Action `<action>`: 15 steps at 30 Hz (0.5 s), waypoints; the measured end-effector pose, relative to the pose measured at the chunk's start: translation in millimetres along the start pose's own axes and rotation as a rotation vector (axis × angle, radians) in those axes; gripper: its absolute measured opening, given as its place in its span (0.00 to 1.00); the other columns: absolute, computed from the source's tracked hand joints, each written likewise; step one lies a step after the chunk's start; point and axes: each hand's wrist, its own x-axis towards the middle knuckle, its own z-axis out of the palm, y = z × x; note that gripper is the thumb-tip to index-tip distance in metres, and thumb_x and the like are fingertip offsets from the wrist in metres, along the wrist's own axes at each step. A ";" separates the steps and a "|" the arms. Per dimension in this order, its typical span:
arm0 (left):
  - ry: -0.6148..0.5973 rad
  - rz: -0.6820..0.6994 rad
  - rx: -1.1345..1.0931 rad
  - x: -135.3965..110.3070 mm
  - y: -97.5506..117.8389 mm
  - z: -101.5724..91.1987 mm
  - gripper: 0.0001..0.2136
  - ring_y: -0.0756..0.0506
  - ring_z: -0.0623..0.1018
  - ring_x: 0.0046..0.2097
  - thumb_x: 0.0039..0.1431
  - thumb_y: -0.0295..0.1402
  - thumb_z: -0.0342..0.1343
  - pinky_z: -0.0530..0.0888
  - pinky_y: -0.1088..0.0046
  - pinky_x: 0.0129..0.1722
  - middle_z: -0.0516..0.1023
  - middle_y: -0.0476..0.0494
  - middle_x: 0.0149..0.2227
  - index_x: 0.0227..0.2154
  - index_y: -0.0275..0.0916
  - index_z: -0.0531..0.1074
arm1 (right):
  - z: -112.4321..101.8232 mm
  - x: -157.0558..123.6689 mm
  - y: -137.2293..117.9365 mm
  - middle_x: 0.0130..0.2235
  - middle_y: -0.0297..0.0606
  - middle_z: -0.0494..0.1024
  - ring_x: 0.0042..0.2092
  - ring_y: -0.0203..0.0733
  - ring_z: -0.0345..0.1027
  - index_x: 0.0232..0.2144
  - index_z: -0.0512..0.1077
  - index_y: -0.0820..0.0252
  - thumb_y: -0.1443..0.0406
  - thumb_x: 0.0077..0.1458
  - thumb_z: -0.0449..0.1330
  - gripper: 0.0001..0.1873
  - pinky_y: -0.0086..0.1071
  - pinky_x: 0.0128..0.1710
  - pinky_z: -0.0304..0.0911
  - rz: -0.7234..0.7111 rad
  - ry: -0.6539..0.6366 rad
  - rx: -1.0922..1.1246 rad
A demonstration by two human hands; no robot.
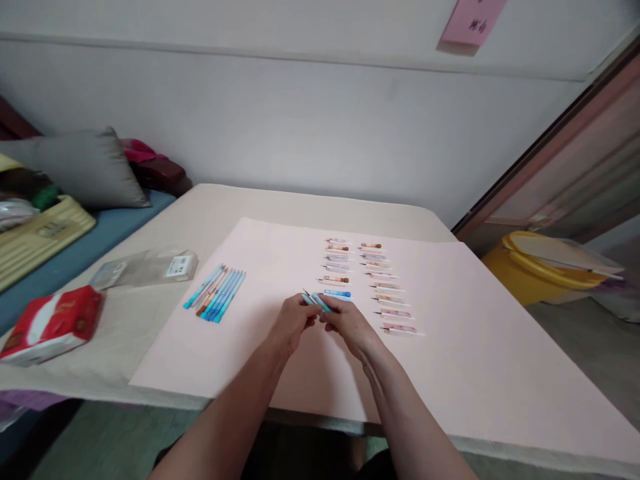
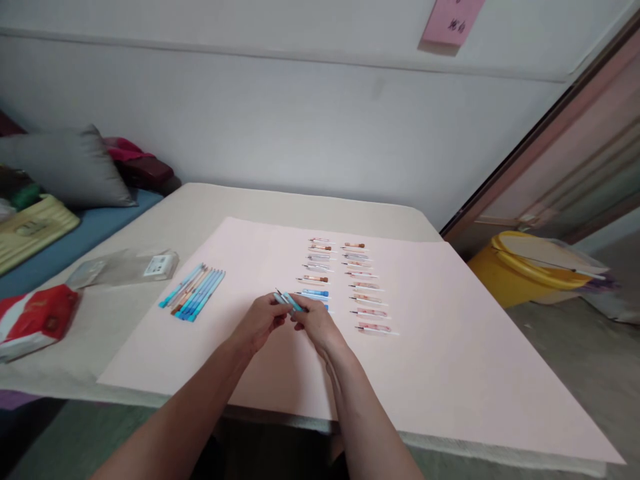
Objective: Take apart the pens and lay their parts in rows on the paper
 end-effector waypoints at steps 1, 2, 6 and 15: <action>0.021 0.000 0.004 0.4 1.3 -1.5 0.08 0.55 0.67 0.24 0.40 0.29 0.61 0.64 0.78 0.25 0.68 0.51 0.22 0.26 0.35 0.71 | -2.3 -0.6 -0.6 0.33 0.34 0.73 0.32 0.34 0.62 0.43 0.74 0.54 0.71 0.41 0.53 0.25 0.27 0.28 0.56 0.014 0.000 -0.008; 0.044 0.000 0.014 0.9 2.7 -3.4 0.09 0.54 0.67 0.24 0.41 0.31 0.62 0.65 0.78 0.25 0.68 0.51 0.23 0.27 0.35 0.70 | -4.6 -1.4 -1.0 0.33 0.34 0.73 0.32 0.34 0.62 0.44 0.74 0.54 0.71 0.41 0.53 0.26 0.27 0.28 0.56 0.029 -0.002 -0.017; 0.049 0.034 0.140 2.6 8.5 -10.6 0.11 0.53 0.69 0.25 0.44 0.36 0.61 0.66 0.77 0.25 0.69 0.50 0.24 0.30 0.36 0.70 | -13.0 -5.7 -1.2 0.35 0.35 0.74 0.32 0.35 0.63 0.44 0.75 0.56 0.72 0.40 0.53 0.26 0.28 0.29 0.57 0.081 -0.058 -0.057; -0.080 0.098 0.378 5.1 3.3 -8.5 0.06 0.53 0.68 0.20 0.45 0.33 0.58 0.67 0.76 0.23 0.68 0.50 0.18 0.24 0.34 0.71 | -25.7 -11.2 4.7 0.33 0.37 0.73 0.32 0.35 0.64 0.38 0.75 0.60 0.71 0.39 0.54 0.21 0.27 0.28 0.57 0.139 -0.138 -0.060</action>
